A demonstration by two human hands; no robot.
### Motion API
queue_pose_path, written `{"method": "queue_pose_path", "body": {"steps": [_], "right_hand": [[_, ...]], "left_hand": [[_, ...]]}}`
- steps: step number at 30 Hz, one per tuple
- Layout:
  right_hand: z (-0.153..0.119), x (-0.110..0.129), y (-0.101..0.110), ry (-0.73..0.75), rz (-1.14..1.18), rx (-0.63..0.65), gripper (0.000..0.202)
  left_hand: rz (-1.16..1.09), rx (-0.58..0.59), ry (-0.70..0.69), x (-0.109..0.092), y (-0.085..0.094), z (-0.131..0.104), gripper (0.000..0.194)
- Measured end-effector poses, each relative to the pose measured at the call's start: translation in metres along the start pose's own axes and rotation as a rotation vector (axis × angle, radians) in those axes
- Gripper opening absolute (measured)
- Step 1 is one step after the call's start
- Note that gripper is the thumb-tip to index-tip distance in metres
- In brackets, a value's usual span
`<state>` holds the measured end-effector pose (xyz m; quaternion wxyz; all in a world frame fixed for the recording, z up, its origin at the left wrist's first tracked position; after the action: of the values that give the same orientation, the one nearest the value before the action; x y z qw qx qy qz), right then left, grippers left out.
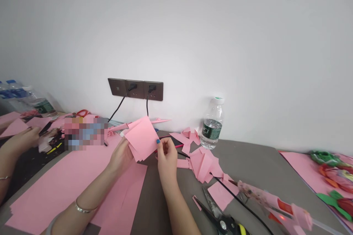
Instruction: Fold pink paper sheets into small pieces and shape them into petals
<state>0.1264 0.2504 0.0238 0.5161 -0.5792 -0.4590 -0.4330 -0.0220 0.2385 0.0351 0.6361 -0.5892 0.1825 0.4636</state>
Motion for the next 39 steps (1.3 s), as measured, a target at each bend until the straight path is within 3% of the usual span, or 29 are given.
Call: {"method": "queue_pose_path", "body": {"steps": [4,9,14,16,18,22,26,29,31,39], "right_hand": [[-0.003,0.000,-0.002,0.116,-0.185,-0.020,0.020],[-0.006,0.004,-0.007,0.296,-0.407,0.137,0.019],[-0.007,0.006,-0.010,0.367,-0.655,0.136,0.019],[-0.009,0.006,-0.011,0.371,-0.683,0.124,0.018],[-0.012,0.005,-0.015,0.366,-0.679,0.159,0.016],[-0.024,-0.002,-0.026,0.342,-0.736,0.375,0.018],[-0.035,-0.011,-0.033,0.339,-0.927,0.466,0.046],[-0.037,-0.018,-0.035,0.292,-1.074,0.480,0.080],[-0.036,-0.020,-0.036,0.275,-1.128,0.488,0.089],[-0.030,-0.011,-0.039,0.319,-0.939,0.426,0.055]], "left_hand": [[-0.026,0.007,0.073,0.008,-0.001,-0.008,0.064],[0.092,0.096,-0.033,0.006,0.004,-0.007,0.045],[-0.104,0.087,0.111,-0.008,0.001,0.001,0.039],[-0.163,0.026,0.159,-0.018,0.000,0.006,0.042],[-0.178,-0.066,0.108,-0.030,0.005,0.012,0.046],[-0.256,-0.167,-0.025,-0.047,0.022,0.024,0.052],[-0.343,-0.223,-0.032,-0.048,0.032,0.027,0.047],[-0.338,-0.261,-0.020,-0.046,0.029,0.026,0.038],[-0.303,-0.287,-0.005,-0.044,0.026,0.026,0.034],[-0.228,-0.351,0.010,-0.041,0.027,0.029,0.025]]}}
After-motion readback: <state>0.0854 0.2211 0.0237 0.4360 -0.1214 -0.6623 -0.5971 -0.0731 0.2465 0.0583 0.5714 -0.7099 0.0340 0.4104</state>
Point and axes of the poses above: each hand's wrist, its own z-axis towards the middle knuckle, its own y-axis out of the back of the hand, x = y × z, the point moved 2 cm from there along z, towards the middle knuckle, and after that the axes turned 15 degrees about -y, right-handed, at the moved point
